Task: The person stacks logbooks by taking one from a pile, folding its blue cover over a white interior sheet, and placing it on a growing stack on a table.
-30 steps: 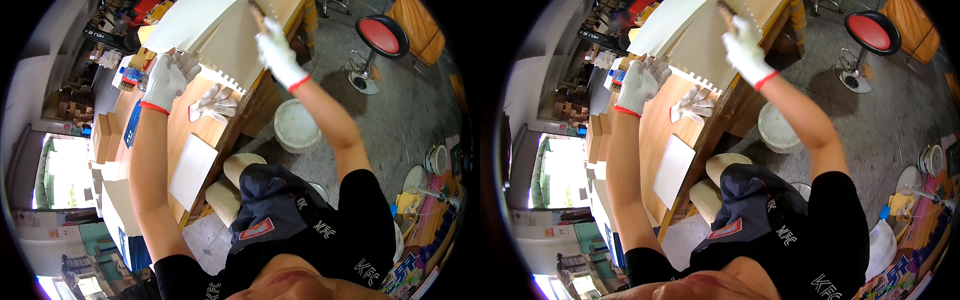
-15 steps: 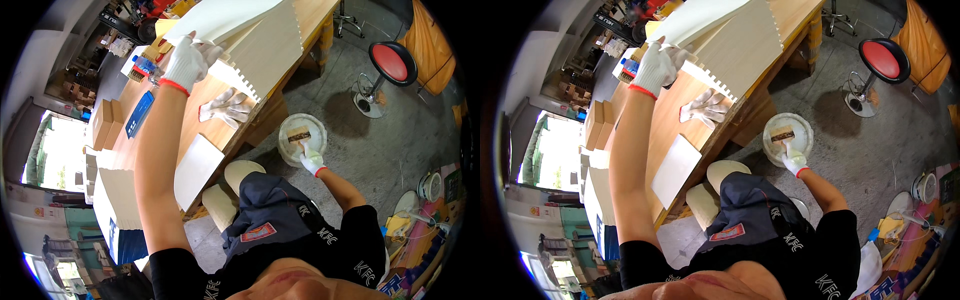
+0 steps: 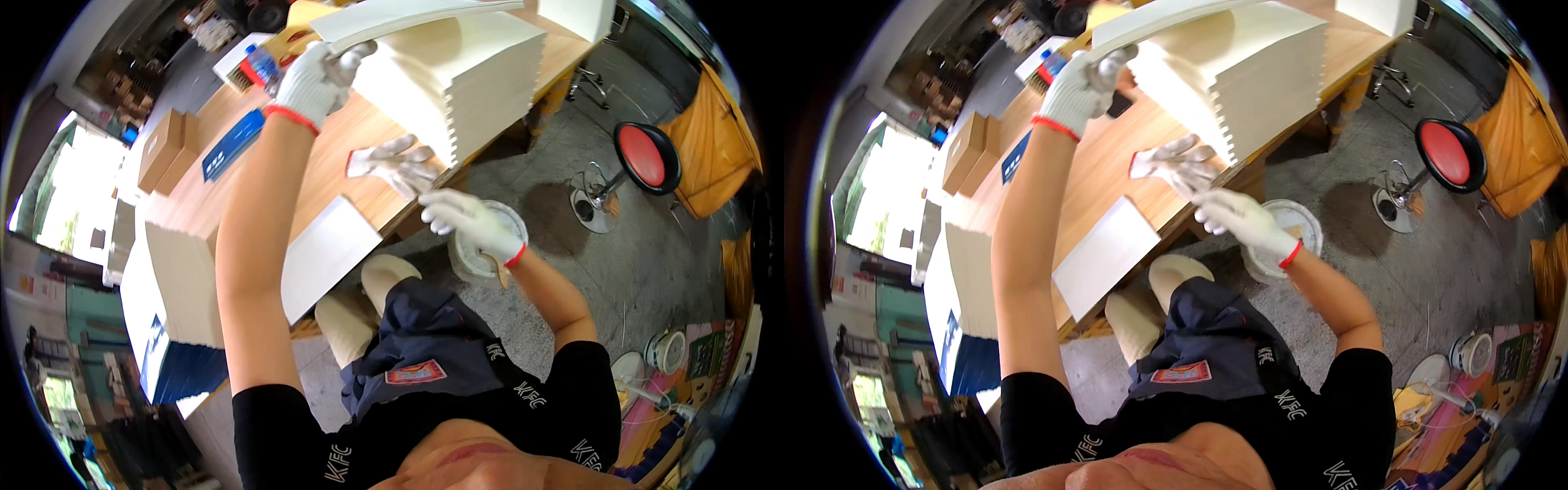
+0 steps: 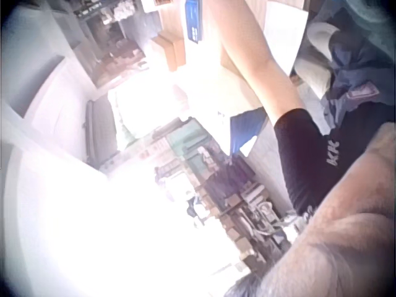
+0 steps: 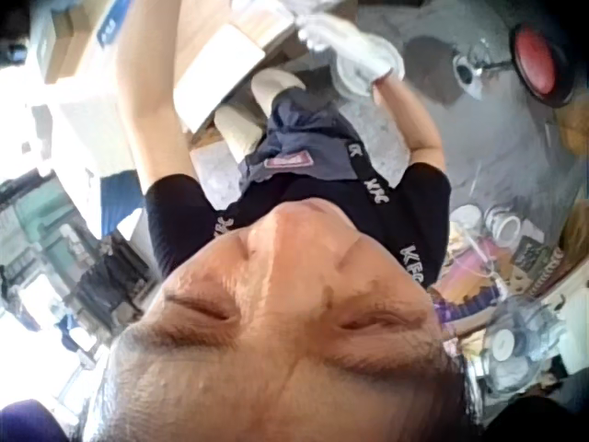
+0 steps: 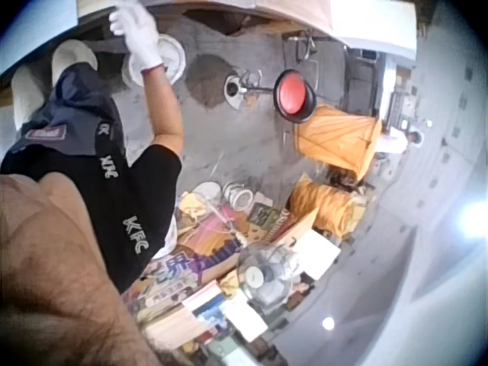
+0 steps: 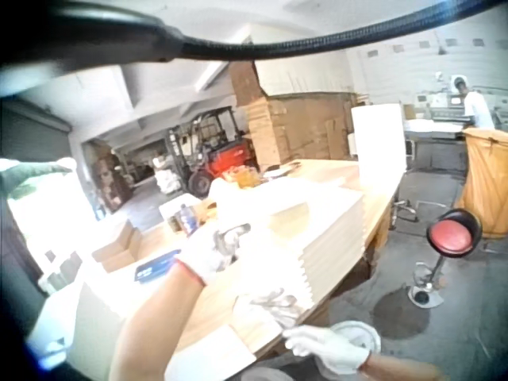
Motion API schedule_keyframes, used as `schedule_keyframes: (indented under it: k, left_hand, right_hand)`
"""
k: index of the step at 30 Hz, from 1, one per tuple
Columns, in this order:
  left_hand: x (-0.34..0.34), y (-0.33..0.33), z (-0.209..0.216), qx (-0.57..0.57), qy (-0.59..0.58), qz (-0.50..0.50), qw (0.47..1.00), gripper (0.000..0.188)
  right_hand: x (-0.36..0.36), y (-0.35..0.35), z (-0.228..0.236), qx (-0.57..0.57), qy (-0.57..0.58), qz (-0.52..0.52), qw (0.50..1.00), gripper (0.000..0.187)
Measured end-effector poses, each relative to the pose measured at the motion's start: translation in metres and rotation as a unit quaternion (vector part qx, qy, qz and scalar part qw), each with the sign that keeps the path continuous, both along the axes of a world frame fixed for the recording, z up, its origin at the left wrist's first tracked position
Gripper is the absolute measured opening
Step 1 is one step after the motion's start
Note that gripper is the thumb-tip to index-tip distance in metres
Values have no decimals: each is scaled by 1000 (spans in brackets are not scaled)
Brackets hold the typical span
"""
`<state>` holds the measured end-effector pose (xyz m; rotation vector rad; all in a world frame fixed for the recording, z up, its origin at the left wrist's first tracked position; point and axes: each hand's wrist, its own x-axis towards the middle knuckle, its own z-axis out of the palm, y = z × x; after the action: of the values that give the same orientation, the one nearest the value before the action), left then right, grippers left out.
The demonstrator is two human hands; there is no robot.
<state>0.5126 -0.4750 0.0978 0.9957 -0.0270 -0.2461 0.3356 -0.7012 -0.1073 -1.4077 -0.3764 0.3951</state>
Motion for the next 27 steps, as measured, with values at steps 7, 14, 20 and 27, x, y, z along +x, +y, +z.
schedule_keyframes:
  k: [7, 14, 20, 27]
  left_hand:
    - [-142, 208, -81, 93, 18, 160, 983, 35]
    - [-232, 266, -181, 222, 157, 209, 939, 50]
    - [-249, 273, -219, 207, 155, 238, 936, 45]
    - [-255, 277, -229, 539, 128, 217, 804, 54]
  right_hand:
    - [76, 77, 51, 172, 168, 27, 970, 57]
    - [156, 167, -5, -228, 115, 103, 961, 38]
    - [153, 187, -6, -399, -30, 167, 901, 34]
    - [136, 181, -8, -486, -188, 72, 851, 49]
